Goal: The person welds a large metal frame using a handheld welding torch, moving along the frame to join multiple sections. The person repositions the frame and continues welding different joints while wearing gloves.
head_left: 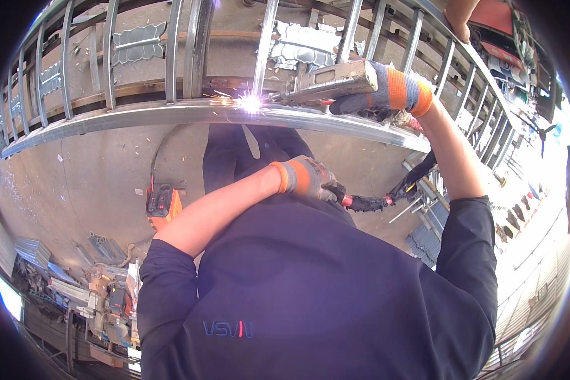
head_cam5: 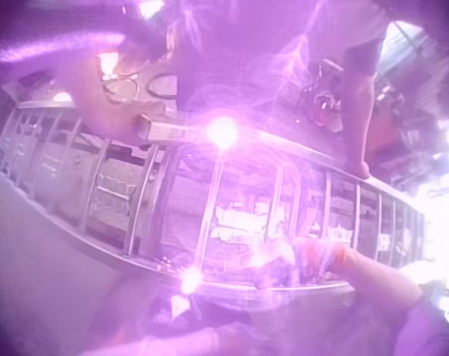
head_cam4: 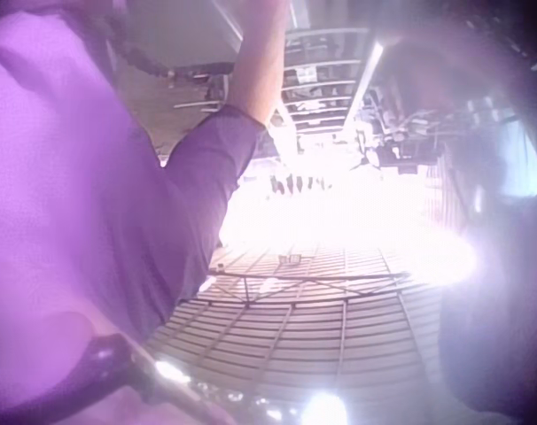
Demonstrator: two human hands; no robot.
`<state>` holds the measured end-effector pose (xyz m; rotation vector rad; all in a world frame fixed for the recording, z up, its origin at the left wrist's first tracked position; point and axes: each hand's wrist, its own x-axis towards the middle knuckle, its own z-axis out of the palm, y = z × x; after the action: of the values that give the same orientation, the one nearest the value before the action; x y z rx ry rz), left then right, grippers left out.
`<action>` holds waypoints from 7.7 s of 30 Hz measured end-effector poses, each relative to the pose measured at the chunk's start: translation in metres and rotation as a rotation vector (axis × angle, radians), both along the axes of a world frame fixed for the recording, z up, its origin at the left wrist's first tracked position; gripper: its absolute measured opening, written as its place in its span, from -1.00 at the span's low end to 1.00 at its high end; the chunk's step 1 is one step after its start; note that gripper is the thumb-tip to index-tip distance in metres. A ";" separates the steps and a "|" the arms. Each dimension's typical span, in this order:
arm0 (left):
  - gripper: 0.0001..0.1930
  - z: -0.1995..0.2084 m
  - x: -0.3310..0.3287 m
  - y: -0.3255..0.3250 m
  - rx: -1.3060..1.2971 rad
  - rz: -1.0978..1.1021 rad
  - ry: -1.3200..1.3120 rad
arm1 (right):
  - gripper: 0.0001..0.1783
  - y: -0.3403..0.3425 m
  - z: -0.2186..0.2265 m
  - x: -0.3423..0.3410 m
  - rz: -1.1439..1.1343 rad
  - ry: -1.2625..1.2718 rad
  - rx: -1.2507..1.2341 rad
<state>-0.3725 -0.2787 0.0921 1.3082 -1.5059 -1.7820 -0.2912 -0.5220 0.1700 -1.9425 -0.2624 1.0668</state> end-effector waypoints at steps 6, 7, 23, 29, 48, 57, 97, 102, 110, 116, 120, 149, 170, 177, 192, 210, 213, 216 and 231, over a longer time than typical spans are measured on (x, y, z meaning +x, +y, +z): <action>-0.39 -0.005 -0.005 0.004 -0.031 0.043 0.013 | -0.51 0.005 0.003 0.003 0.047 -0.157 0.128; -0.40 -0.005 -0.005 0.004 -0.032 0.039 0.011 | -0.51 0.005 0.002 0.002 0.046 -0.149 0.124; -0.42 -0.004 -0.001 0.007 -0.020 0.018 0.033 | -0.46 -0.020 -0.021 -0.020 -0.266 0.236 -0.011; -0.40 -0.010 0.000 0.010 0.009 -0.063 0.067 | -0.49 -0.005 0.003 -0.011 -0.332 0.431 -0.131; -0.38 0.003 -0.054 -0.098 -0.051 -0.052 0.068 | -0.57 -0.125 0.013 -0.074 -0.352 0.449 -0.105; -0.38 -0.004 -0.071 -0.119 -0.054 -0.067 0.041 | -0.47 -0.141 -0.012 -0.105 -0.334 0.308 0.028; -0.40 -0.004 -0.070 -0.136 0.008 -0.052 0.065 | -0.51 -0.144 -0.001 -0.091 -0.312 0.454 -0.084; -0.40 -0.007 -0.075 -0.139 0.052 -0.088 0.050 | -0.57 -0.149 0.003 -0.100 -0.437 0.450 -0.070; -0.38 0.018 -0.057 -0.134 0.067 -0.080 -0.168 | -0.57 -0.162 0.018 -0.078 -0.245 -0.212 0.151; -0.61 0.172 0.006 -0.090 -0.940 0.741 -0.108 | -0.56 -0.170 0.120 -0.094 -0.682 0.092 -0.269; -0.54 0.261 0.030 -0.019 -1.284 0.777 -0.034 | -0.55 -0.127 0.152 -0.111 -0.877 -0.146 0.088; -0.38 0.016 0.086 0.383 -0.397 1.070 -0.373 | -0.50 0.109 0.578 -0.055 -1.003 -1.215 0.236; -0.83 0.046 0.239 0.701 0.239 2.673 -0.416 | -0.64 0.159 0.026 0.166 -1.901 -0.585 1.465; -0.84 0.075 0.373 0.818 0.324 2.568 -0.418 | -0.61 0.301 -0.042 0.217 -2.216 -0.511 1.233; -0.59 0.059 0.607 0.954 0.352 1.598 -0.401 | -0.81 0.440 -0.119 0.336 -2.595 -0.458 1.337; -0.68 0.134 0.636 0.836 0.439 1.153 -0.581 | -0.75 0.424 -0.126 0.366 -2.534 -0.622 1.638; -0.66 0.117 0.647 0.830 0.482 1.077 -0.659 | -0.73 0.425 -0.127 0.372 -2.576 -0.611 1.577; -0.63 0.103 0.652 0.827 0.531 1.024 -0.741 | -0.73 0.424 -0.129 0.374 -2.613 -0.696 1.459; -0.52 0.102 0.658 0.821 0.568 1.278 -0.596 | -0.79 0.420 -0.130 0.380 -2.624 -0.613 1.627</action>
<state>0.2853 0.5420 0.1939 2.4132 -0.0458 -0.9372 0.0884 -0.1022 0.0402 0.1267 0.7560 -1.2605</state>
